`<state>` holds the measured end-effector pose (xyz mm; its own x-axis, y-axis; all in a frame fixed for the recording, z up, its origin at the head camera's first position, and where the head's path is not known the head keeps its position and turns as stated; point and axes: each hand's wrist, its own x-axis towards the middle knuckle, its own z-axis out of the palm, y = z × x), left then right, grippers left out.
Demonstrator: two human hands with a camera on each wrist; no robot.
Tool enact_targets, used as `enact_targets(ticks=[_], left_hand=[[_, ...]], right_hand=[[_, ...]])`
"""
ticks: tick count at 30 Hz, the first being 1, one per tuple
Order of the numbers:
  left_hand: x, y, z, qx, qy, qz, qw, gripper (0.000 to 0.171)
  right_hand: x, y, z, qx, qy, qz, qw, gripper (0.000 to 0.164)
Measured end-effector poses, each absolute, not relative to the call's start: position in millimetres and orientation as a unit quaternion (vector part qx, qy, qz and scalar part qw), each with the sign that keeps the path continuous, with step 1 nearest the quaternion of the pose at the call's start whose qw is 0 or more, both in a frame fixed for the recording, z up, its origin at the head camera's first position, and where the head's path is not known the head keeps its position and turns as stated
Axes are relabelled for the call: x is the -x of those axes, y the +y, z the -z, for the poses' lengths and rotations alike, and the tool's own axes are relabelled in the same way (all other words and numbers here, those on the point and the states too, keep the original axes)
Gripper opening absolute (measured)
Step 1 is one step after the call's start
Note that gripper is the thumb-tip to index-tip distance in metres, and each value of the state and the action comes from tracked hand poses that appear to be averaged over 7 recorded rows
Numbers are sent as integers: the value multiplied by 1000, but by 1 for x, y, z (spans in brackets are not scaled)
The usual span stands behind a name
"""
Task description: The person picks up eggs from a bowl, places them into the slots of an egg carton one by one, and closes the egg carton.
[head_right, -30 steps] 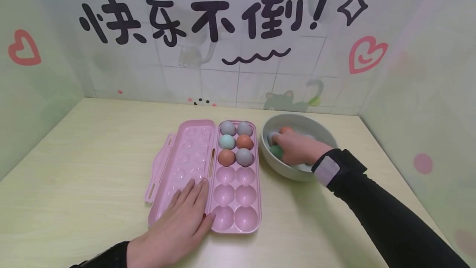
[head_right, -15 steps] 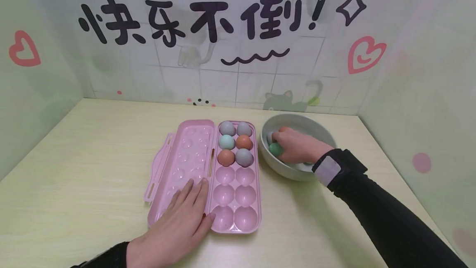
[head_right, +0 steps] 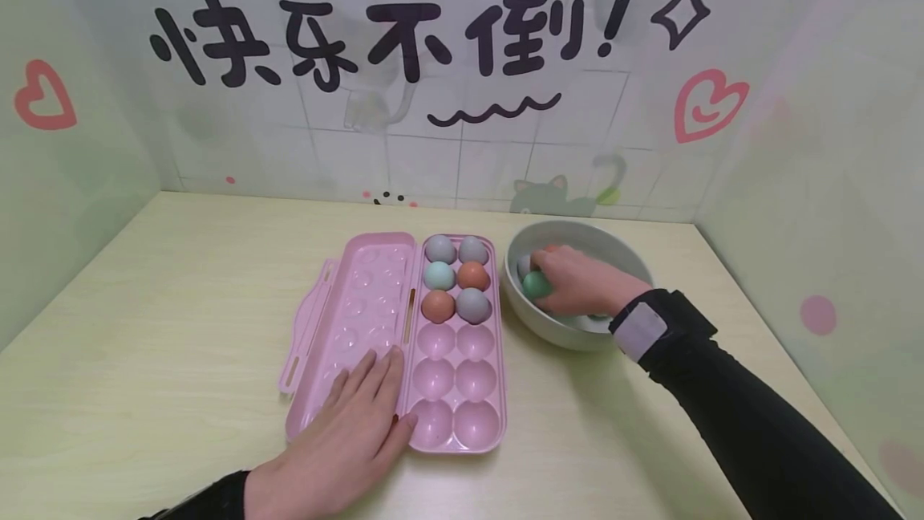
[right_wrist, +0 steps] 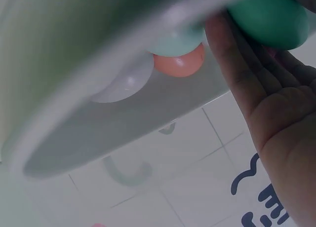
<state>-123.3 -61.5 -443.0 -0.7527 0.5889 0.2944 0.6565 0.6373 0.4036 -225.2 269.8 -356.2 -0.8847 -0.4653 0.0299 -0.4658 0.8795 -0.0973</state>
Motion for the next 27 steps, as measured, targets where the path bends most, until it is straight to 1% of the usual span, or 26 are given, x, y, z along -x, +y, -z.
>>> enact_targets(ticks=[14, 23, 27], left_hand=[[122, -62, 440, 345, -903, 246, 68, 62], [121, -63, 438, 341, -907, 242, 55, 63], [121, -63, 438, 340, -907, 239, 61, 63]], right_hand=[[222, 269, 350, -221, -974, -60, 2, 27], [217, 267, 343, -228, -971, -69, 21, 28], [217, 268, 342, -232, -970, -65, 31, 30]])
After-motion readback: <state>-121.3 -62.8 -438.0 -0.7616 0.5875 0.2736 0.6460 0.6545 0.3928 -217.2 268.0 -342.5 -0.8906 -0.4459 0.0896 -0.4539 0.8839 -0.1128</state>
